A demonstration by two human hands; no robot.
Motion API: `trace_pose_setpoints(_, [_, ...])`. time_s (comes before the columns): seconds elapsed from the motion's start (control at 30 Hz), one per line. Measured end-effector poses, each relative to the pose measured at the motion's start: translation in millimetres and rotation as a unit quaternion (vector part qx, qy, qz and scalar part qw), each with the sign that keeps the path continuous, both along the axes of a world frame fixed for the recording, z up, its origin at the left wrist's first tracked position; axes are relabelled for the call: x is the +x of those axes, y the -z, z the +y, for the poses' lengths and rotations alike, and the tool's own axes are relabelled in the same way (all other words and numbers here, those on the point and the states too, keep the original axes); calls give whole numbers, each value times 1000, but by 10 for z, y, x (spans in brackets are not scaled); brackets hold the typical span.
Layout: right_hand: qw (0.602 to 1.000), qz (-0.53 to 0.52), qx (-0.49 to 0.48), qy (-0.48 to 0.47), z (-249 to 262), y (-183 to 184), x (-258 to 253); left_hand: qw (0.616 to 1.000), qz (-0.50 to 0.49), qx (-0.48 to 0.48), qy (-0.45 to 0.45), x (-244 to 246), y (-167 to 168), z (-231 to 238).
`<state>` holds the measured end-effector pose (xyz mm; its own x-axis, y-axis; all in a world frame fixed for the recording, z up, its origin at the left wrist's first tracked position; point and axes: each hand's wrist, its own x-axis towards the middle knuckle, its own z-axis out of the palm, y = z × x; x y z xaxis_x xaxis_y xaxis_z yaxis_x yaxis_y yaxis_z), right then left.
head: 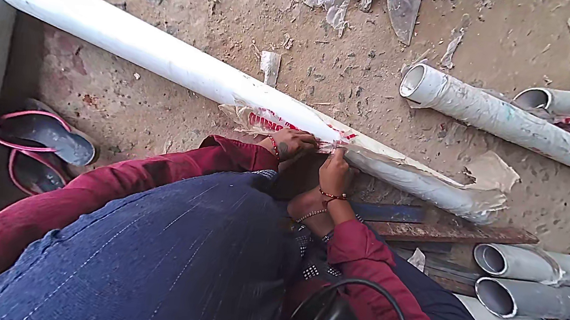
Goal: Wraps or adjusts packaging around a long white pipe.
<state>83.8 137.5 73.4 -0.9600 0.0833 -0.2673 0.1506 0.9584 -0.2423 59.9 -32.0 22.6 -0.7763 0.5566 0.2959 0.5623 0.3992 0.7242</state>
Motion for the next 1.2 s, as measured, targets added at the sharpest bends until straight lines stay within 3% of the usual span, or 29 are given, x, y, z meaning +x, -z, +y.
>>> trace_pose_setpoints(0.07, [999,-30,30,-9,-33,-21,-13,998,-55,-22,2,-20,-132,-12])
trace_pose_setpoints(0.2, [998,-37,45,-4,-49,-37,91,998,-46,-29,-10,-42,-131,-3])
trace_pose_setpoints(0.3, [986,-155,42,34,-40,-248,72,997,-36,-61,44,-133,-277,19])
trace_pose_setpoints(0.33, [988,-147,22,49,-12,-290,64,993,-36,-87,66,-183,-356,37])
trace_pose_setpoints(0.43, [997,23,-36,63,110,-268,68,961,-86,-240,104,-318,-658,201])
trace_pose_setpoints(0.57, [972,230,-30,32,332,97,-169,919,-48,-373,117,-398,-534,396])
trace_pose_setpoints(0.67, [966,253,57,-25,465,419,-347,876,-138,-438,150,-497,-637,494])
trace_pose_setpoints(0.87, [950,303,67,-34,483,590,-600,832,-289,-443,164,-622,-843,545])
trace_pose_setpoints(1.03, [961,266,-6,-75,588,487,-822,799,-319,-457,228,-617,-964,575])
trace_pose_setpoints(1.2, [998,-12,-14,-60,453,69,-1324,835,-258,-457,165,-459,-886,453])
